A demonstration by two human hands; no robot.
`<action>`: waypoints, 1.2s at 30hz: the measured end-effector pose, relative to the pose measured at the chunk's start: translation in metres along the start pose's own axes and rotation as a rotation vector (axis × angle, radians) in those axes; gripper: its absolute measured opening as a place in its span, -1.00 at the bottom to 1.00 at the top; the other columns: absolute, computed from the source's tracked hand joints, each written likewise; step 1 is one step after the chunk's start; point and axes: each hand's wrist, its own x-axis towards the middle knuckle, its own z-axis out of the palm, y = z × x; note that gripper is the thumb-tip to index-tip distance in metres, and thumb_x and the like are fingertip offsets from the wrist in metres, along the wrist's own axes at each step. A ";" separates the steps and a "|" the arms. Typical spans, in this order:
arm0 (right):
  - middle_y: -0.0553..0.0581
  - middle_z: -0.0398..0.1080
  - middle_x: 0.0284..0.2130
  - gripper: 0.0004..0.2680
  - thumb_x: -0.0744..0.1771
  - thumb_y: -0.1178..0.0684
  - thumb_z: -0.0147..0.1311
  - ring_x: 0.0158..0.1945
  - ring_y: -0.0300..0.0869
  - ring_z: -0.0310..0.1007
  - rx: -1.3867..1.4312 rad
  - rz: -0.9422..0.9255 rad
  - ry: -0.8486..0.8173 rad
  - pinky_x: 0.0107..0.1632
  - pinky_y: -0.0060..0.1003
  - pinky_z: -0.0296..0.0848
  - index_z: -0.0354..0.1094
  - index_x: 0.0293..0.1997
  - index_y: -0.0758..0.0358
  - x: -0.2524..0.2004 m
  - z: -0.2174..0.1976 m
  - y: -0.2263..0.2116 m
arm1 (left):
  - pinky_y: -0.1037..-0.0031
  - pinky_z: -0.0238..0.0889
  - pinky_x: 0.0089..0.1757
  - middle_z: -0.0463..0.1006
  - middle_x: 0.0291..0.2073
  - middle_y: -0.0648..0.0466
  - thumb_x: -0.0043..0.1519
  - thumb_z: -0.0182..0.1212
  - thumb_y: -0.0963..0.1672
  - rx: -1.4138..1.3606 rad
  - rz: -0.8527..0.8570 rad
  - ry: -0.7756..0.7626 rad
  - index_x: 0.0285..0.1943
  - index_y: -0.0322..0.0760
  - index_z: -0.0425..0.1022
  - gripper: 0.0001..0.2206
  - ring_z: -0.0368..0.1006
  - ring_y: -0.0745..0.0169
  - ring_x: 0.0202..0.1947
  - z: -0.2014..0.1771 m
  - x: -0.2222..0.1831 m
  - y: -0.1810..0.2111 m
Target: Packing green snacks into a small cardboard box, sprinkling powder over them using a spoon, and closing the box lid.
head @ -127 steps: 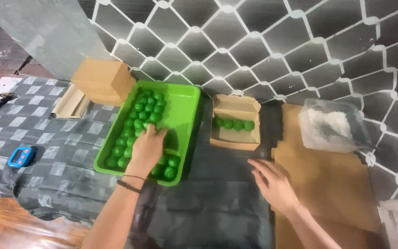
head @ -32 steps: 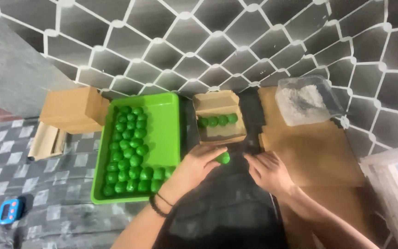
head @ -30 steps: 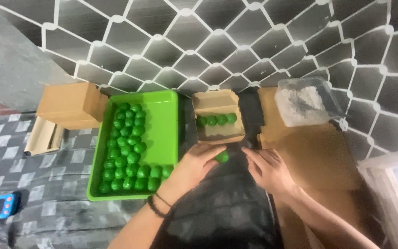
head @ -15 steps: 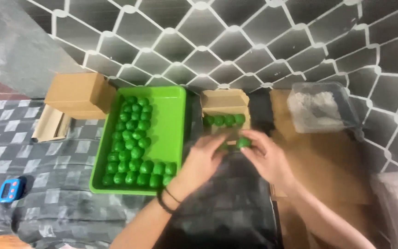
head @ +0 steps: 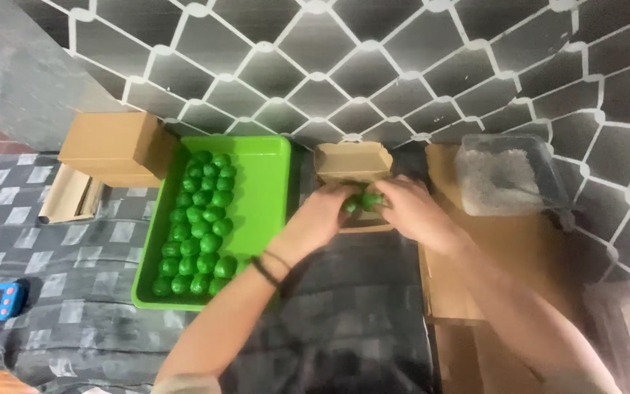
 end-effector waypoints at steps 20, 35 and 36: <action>-0.14 0.38 -0.40 -0.91 0.30 -0.12 0.09 -0.08 -0.19 0.25 -0.489 -0.176 0.127 0.04 -0.05 0.05 0.42 -0.26 -0.07 0.037 0.064 0.046 | 0.30 0.45 -0.10 0.60 -0.28 -0.03 0.23 0.19 -0.23 0.615 0.129 0.005 -0.18 -0.20 0.68 -0.86 0.58 0.04 -0.21 -0.003 0.026 -0.015; 0.11 0.54 -0.26 -0.73 0.22 -0.24 0.31 -0.04 -0.10 0.37 -0.428 -0.136 0.023 0.05 0.02 0.22 0.56 -0.22 0.09 0.036 0.048 0.020 | -0.30 -0.27 0.24 0.68 -0.17 -0.05 0.22 0.10 -0.29 0.644 -0.210 -0.385 -0.16 -0.24 0.71 -0.76 0.41 -0.10 0.15 0.028 0.029 -0.022; 0.11 0.54 -0.26 -0.73 0.22 -0.24 0.31 -0.04 -0.10 0.37 -0.431 -0.141 0.033 0.05 0.02 0.22 0.56 -0.22 0.09 0.042 0.047 0.026 | -0.30 -0.27 0.24 0.68 -0.17 -0.05 0.22 0.10 -0.29 0.651 -0.209 -0.375 -0.16 -0.24 0.71 -0.76 0.41 -0.10 0.15 0.026 0.032 -0.022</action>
